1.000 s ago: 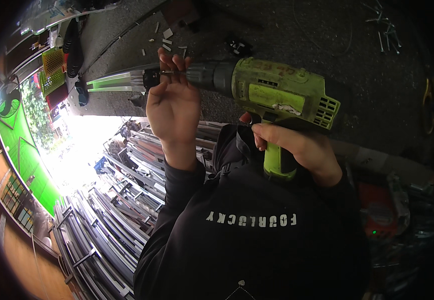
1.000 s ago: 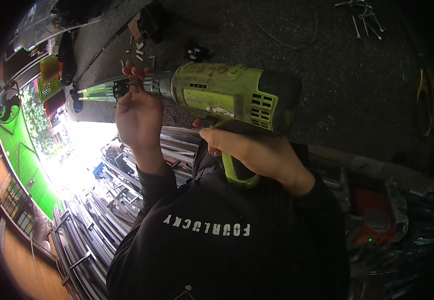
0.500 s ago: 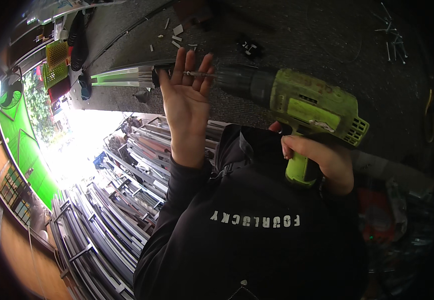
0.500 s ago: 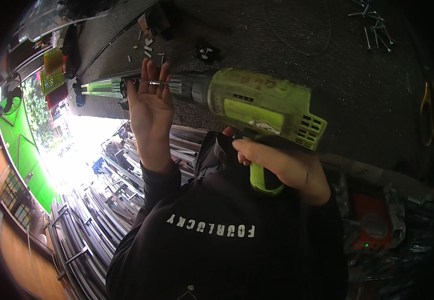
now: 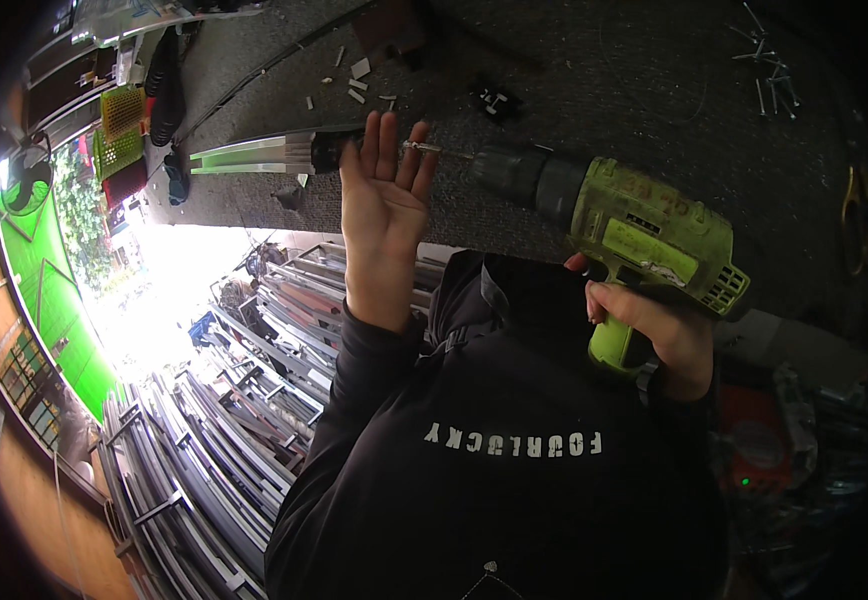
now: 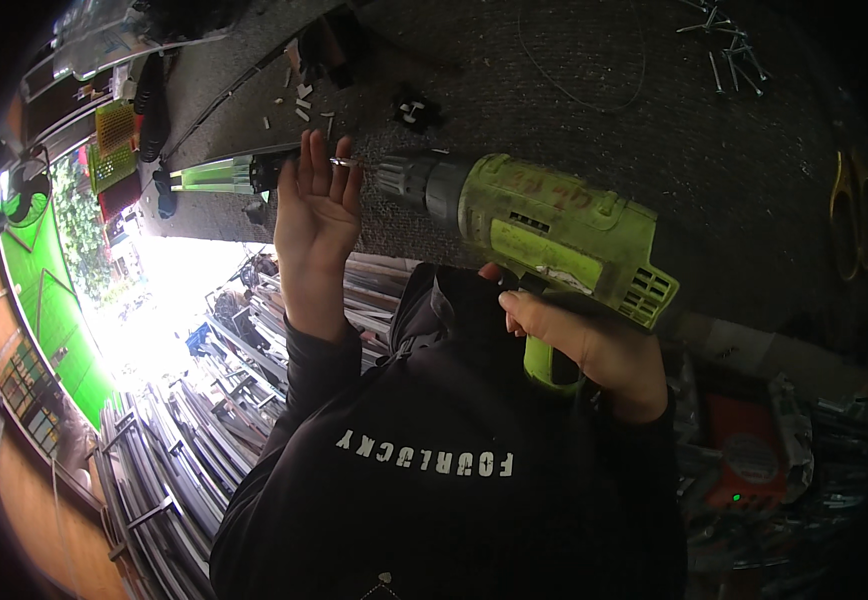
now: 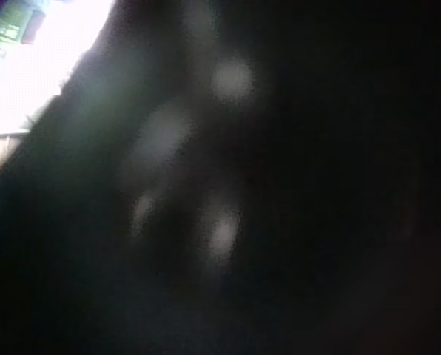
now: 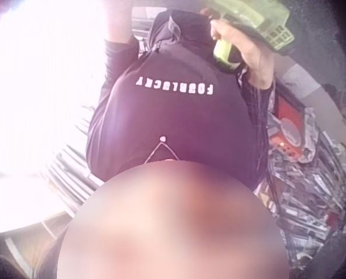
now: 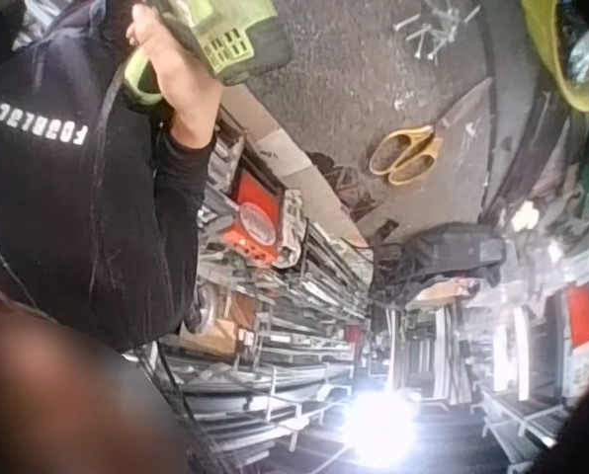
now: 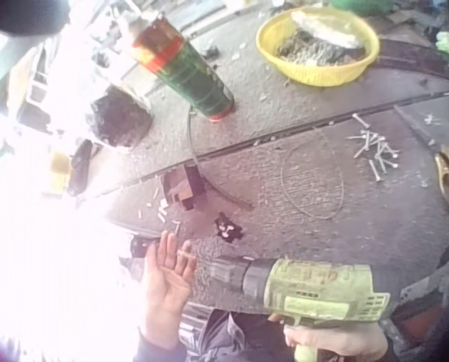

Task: The person retrieves a black plastic component from a clear container, then uses a cordless drill to fasten it to a white aluminum profile. The person also uses a screwdriver to adjust the assembly and places the finished piece on the workbench.

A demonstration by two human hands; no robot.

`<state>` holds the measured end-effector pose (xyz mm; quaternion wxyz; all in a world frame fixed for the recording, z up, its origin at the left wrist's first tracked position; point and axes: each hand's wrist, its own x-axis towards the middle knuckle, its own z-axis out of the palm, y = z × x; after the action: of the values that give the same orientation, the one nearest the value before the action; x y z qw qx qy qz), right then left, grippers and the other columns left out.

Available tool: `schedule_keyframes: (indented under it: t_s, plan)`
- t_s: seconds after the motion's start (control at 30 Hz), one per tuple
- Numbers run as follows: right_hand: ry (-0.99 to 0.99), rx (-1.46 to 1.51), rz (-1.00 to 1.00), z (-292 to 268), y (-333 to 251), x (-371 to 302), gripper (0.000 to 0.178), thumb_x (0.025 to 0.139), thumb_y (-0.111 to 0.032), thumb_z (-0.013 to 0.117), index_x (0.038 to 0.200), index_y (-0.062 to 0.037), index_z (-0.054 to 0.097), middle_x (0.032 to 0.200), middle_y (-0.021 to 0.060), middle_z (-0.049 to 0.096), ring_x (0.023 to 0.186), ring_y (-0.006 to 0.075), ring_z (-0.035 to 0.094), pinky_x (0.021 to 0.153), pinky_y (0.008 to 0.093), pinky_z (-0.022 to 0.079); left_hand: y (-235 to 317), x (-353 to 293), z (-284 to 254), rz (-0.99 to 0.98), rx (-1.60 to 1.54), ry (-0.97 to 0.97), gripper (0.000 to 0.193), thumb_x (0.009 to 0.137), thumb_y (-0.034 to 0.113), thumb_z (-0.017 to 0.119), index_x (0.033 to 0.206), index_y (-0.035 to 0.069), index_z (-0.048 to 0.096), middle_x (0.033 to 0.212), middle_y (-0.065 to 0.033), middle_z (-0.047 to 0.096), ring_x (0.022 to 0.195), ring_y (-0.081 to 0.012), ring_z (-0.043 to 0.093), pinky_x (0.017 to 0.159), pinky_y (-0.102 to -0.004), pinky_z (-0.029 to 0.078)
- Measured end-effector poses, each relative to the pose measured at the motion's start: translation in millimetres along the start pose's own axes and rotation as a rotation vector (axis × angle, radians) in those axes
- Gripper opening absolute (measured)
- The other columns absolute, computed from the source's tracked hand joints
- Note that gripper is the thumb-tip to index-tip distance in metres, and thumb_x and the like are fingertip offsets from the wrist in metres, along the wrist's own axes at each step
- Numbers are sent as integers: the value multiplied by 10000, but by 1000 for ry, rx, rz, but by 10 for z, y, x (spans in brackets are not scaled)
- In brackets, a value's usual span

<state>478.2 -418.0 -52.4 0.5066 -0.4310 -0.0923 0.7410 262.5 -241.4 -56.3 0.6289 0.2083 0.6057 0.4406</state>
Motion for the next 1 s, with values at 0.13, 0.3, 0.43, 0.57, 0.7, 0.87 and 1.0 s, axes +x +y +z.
schedule_keyframes:
  t_s: [0.13, 0.3, 0.43, 0.57, 0.7, 0.87, 1.0]
  plan:
    - [-42, 31, -47, -26, 45, 1, 290, 906, -63, 705, 1185, 11, 673, 1059, 87, 705, 813, 111, 650, 727, 265, 562, 46, 84, -97, -157, -333, 9, 365, 1072, 355, 497, 1288, 93, 630, 1215, -19, 688, 1191, -214, 630, 967, -371, 542]
    - [-63, 15, -42, -23, 91, -21, 294, 911, -62, 696, 1195, 10, 669, 1077, 89, 704, 827, 112, 651, 730, 268, 564, 30, 131, -256, -265, -589, -244, 258, 1039, 255, 586, 1220, 92, 672, 1094, 16, 726, 1021, -170, 689, 858, -323, 564]
    - [3, -3, -44, 0, 100, -72, 308, 873, -8, 647, 1177, 36, 658, 1060, 136, 696, 782, 130, 652, 687, 271, 548, -37, 163, -250, -260, -552, -187, 261, 1021, 286, 616, 1197, 108, 691, 1088, -9, 724, 992, -175, 688, 810, -297, 558]
    - [55, -23, -21, 15, 91, -108, 305, 874, 0, 644, 1176, 40, 655, 1063, 135, 695, 777, 128, 650, 684, 271, 546, -93, -34, -110, -199, -118, -315, 298, 1004, 293, 639, 1204, 82, 702, 1126, -77, 728, 978, -168, 688, 822, -308, 550]
    - [71, -12, -47, 11, 70, -131, 309, 870, 7, 643, 1176, 48, 649, 1066, 143, 690, 763, 127, 645, 676, 270, 542, 224, -460, -50, 350, 1308, -249, 195, 975, 197, 682, 1103, 65, 746, 1202, -91, 702, 1063, -150, 662, 839, -329, 555]
    - [28, -24, -34, -50, 73, -113, 317, 899, -46, 686, 1205, 24, 646, 1114, 132, 687, 811, 117, 646, 720, 266, 556, 917, -65, 141, 1393, 2009, -570, 140, 884, 131, 717, 1006, 101, 778, 912, -87, 738, 850, -225, 710, 817, -359, 549]
    - [-44, -40, -66, -79, 123, -111, 348, 897, -59, 688, 1232, 21, 634, 1129, 122, 682, 812, 117, 638, 722, 272, 554, 1094, 238, 291, 1137, 2449, -726, 186, 856, 106, 709, 1014, 166, 787, 932, -60, 748, 886, -248, 715, 813, -373, 549]
